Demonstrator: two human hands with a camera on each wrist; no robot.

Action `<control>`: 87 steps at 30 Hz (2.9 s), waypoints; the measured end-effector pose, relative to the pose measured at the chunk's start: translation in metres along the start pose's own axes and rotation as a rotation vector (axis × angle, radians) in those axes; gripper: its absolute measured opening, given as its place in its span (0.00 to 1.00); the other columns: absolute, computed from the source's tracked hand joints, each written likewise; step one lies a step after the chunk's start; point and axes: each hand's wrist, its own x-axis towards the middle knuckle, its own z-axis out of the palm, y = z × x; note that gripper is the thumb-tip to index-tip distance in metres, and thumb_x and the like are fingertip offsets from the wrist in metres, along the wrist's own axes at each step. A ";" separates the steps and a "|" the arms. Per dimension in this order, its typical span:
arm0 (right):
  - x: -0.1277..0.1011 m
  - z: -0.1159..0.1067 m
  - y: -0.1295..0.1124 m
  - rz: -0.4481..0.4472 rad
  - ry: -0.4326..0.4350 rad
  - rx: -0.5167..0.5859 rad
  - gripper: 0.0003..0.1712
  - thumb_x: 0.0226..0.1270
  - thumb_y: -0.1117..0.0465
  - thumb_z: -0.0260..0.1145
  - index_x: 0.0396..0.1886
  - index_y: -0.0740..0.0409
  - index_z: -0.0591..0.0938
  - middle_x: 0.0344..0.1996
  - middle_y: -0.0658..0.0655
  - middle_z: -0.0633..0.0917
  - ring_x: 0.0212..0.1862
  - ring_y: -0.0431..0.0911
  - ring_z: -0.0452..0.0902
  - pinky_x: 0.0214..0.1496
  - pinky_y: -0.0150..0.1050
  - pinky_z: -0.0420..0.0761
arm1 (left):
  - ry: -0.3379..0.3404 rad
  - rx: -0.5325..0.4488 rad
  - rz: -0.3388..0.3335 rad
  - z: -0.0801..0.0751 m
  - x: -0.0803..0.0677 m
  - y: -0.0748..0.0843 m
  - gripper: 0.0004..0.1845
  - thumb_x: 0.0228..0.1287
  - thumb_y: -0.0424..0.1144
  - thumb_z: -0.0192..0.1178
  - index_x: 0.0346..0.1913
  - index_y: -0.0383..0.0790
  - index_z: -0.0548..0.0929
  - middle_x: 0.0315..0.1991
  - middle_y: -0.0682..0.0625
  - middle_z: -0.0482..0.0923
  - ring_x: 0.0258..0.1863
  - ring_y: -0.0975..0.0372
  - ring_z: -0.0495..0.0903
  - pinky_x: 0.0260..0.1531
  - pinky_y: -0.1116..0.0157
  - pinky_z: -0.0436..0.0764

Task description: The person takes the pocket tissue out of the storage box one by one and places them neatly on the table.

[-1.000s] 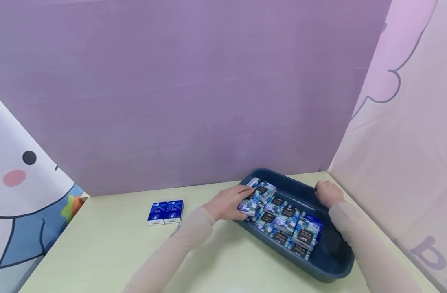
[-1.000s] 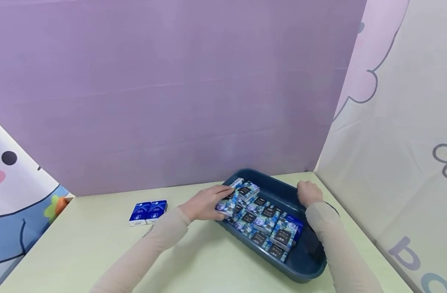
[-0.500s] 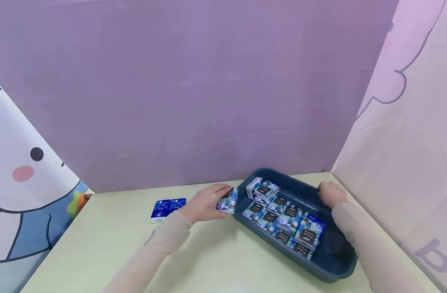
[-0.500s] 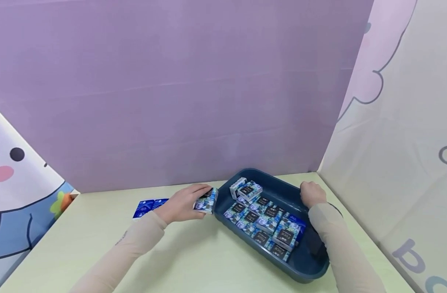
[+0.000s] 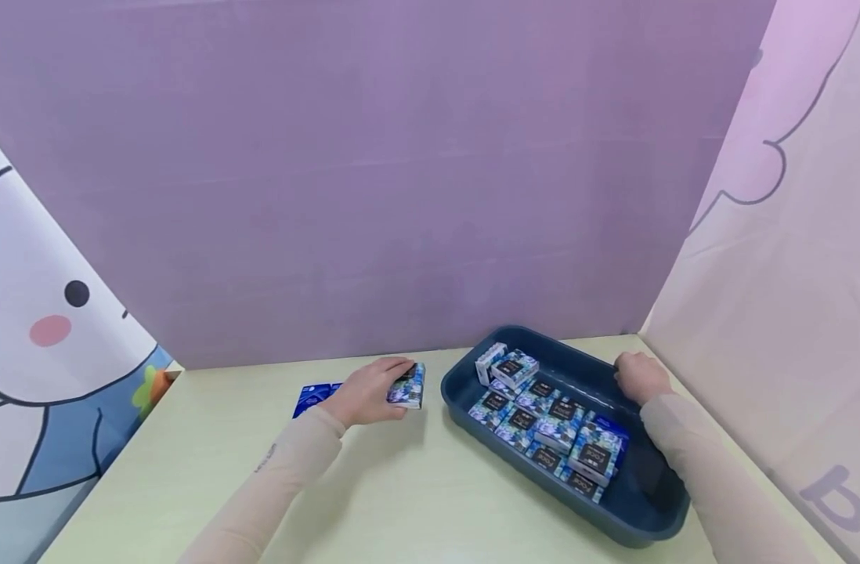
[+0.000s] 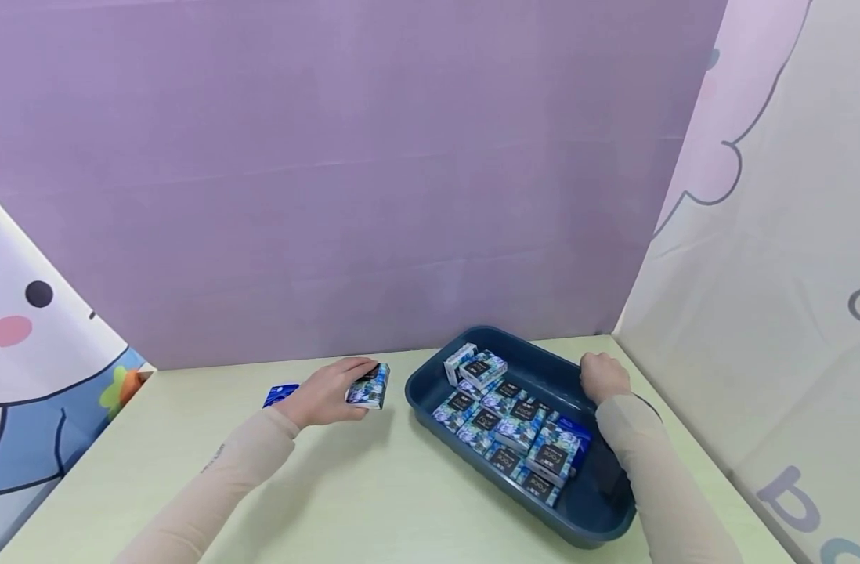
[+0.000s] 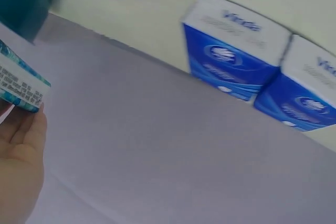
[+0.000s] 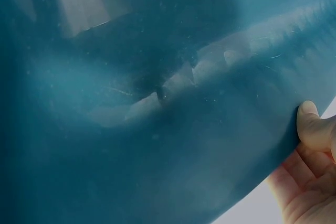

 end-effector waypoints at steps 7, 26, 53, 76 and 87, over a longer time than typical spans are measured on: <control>0.004 0.002 -0.002 -0.011 0.019 -0.005 0.04 0.54 0.69 0.61 0.25 0.68 0.81 0.23 0.66 0.81 0.26 0.60 0.77 0.25 0.52 0.77 | -0.023 -0.016 -0.067 0.004 -0.005 -0.020 0.42 0.48 0.48 0.67 0.67 0.42 0.64 0.65 0.46 0.65 0.63 0.53 0.65 0.62 0.55 0.67; -0.002 0.006 0.004 -0.009 0.037 -0.023 0.03 0.53 0.70 0.62 0.24 0.67 0.80 0.21 0.65 0.81 0.25 0.59 0.77 0.25 0.52 0.76 | -0.111 -0.013 -0.143 0.034 -0.011 -0.064 0.41 0.50 0.50 0.66 0.66 0.40 0.64 0.66 0.44 0.63 0.65 0.51 0.63 0.64 0.53 0.64; -0.001 0.006 0.000 -0.013 0.061 -0.029 0.04 0.53 0.69 0.62 0.23 0.65 0.80 0.20 0.64 0.81 0.24 0.58 0.77 0.22 0.51 0.75 | -0.164 -0.036 -0.184 0.052 -0.011 -0.078 0.41 0.51 0.50 0.64 0.67 0.41 0.63 0.66 0.46 0.63 0.65 0.50 0.63 0.63 0.51 0.63; -0.001 0.007 0.002 -0.001 0.053 -0.035 0.04 0.54 0.69 0.62 0.24 0.66 0.80 0.21 0.66 0.80 0.25 0.60 0.77 0.23 0.52 0.76 | -0.169 -0.085 -0.195 0.051 -0.010 -0.079 0.41 0.49 0.47 0.65 0.67 0.42 0.63 0.67 0.47 0.62 0.65 0.50 0.63 0.64 0.51 0.63; -0.002 0.003 0.001 -0.014 0.056 -0.034 0.03 0.53 0.69 0.62 0.25 0.68 0.80 0.21 0.65 0.80 0.25 0.59 0.77 0.23 0.52 0.76 | -0.181 -0.105 -0.210 0.046 -0.009 -0.077 0.43 0.48 0.48 0.68 0.67 0.41 0.63 0.67 0.46 0.61 0.66 0.50 0.61 0.65 0.51 0.61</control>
